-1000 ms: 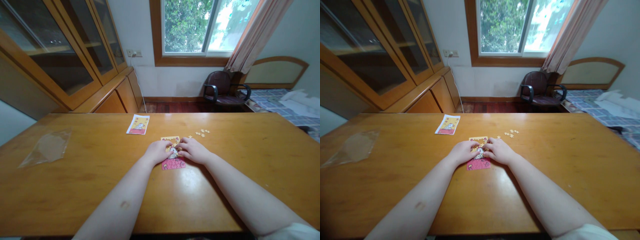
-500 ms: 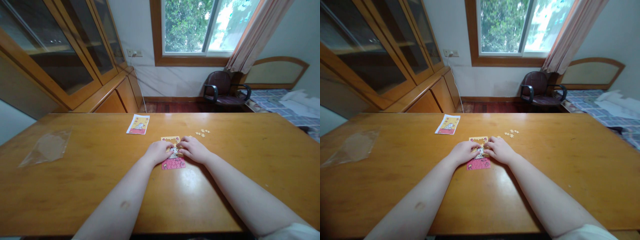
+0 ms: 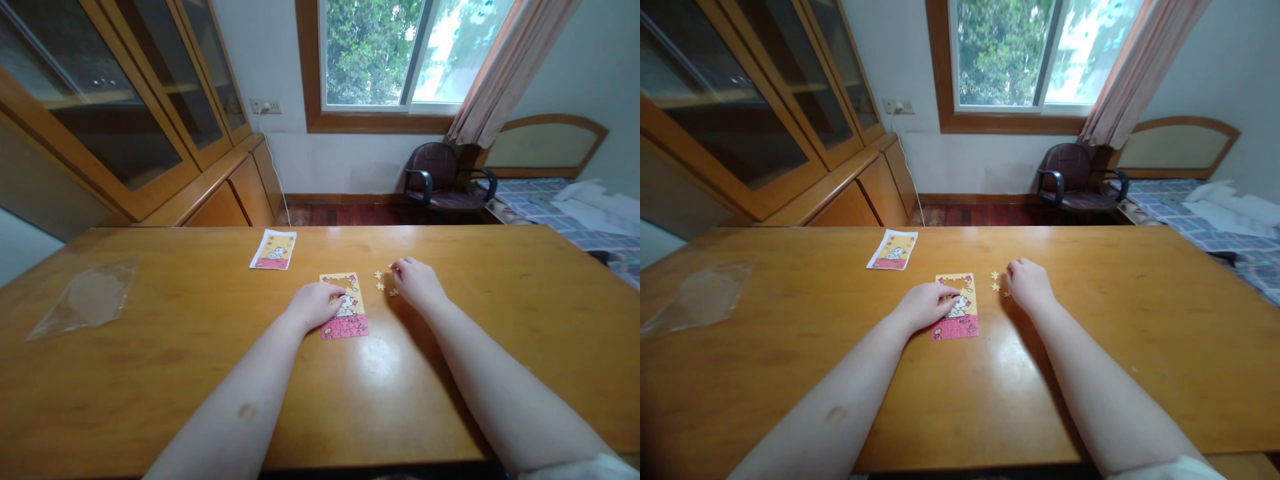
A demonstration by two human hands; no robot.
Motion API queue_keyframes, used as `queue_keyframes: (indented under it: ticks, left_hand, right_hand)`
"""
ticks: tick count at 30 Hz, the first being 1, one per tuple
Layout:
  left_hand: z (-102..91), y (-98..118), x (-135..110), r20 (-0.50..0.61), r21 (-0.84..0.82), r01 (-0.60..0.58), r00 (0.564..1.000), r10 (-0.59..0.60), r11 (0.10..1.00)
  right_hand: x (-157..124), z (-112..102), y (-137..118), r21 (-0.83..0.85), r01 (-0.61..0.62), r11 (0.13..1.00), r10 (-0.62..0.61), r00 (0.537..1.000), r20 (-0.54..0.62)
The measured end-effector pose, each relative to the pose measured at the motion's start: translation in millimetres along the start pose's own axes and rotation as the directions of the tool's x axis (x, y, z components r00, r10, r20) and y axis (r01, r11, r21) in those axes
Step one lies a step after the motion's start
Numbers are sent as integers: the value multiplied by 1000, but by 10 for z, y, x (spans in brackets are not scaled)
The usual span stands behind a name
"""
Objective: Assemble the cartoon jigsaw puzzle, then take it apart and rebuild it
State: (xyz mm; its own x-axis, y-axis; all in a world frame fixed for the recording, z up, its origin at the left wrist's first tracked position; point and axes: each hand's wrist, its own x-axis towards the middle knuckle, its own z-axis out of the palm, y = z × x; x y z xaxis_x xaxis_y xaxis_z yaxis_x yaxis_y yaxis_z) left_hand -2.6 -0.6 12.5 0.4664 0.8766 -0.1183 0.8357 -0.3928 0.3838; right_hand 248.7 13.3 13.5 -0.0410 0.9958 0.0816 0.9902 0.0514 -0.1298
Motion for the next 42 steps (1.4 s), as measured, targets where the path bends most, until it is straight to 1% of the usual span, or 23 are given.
queue_keyframes:
  ticks: [3,7,9,13,15,17,19,22,26,31,34,36,39,42]
  left_hand:
    - [14,-10,8,-20,7,-20,1000,20,1000]
    - [31,-38,16,-57,-25,-14,998,13,1000]
    - [29,-47,18,-84,-53,5,996,-9,999]
    - [9,-38,16,-112,-96,40,992,-51,995]
    - [4,-28,16,-116,-117,57,991,-71,992]
    - [7,-26,20,-124,-132,74,988,-91,988]
    - [17,-35,28,-141,-142,90,984,-110,986]
    - [33,-63,42,-162,-159,111,977,-137,981]
    - [44,-90,53,-174,-191,123,972,-157,974]
    - [55,-110,71,-201,-222,139,962,-184,965]
    - [50,-130,83,-229,-240,197,940,-252,951]
    - [39,-145,87,-248,-247,254,916,-314,935]
    - [20,-163,88,-256,-267,329,882,-396,906]
    - [14,-168,88,-253,-283,350,871,-422,893]
  right_hand:
    - [39,-18,140,-61,-61,996,65,995,71]
    - [51,-17,218,-70,-50,996,62,982,181]
    - [48,-32,236,-32,-29,999,36,973,228]
    - [43,-61,282,82,-6,997,-15,967,254]
    - [48,-44,307,168,5,986,-57,949,311]
    - [57,-5,326,244,10,970,-104,921,376]
    - [64,32,330,263,21,965,-131,903,408]
    - [56,43,303,243,47,969,-150,895,421]
    - [12,-14,223,271,75,960,-200,857,474]
    - [-26,-17,140,300,113,947,-248,851,462]
    - [-35,35,119,345,94,934,-254,853,456]
    - [-38,71,110,397,72,915,-260,858,443]
    - [-37,108,97,469,57,881,-289,851,439]
    - [-31,118,77,485,93,869,-319,856,407]
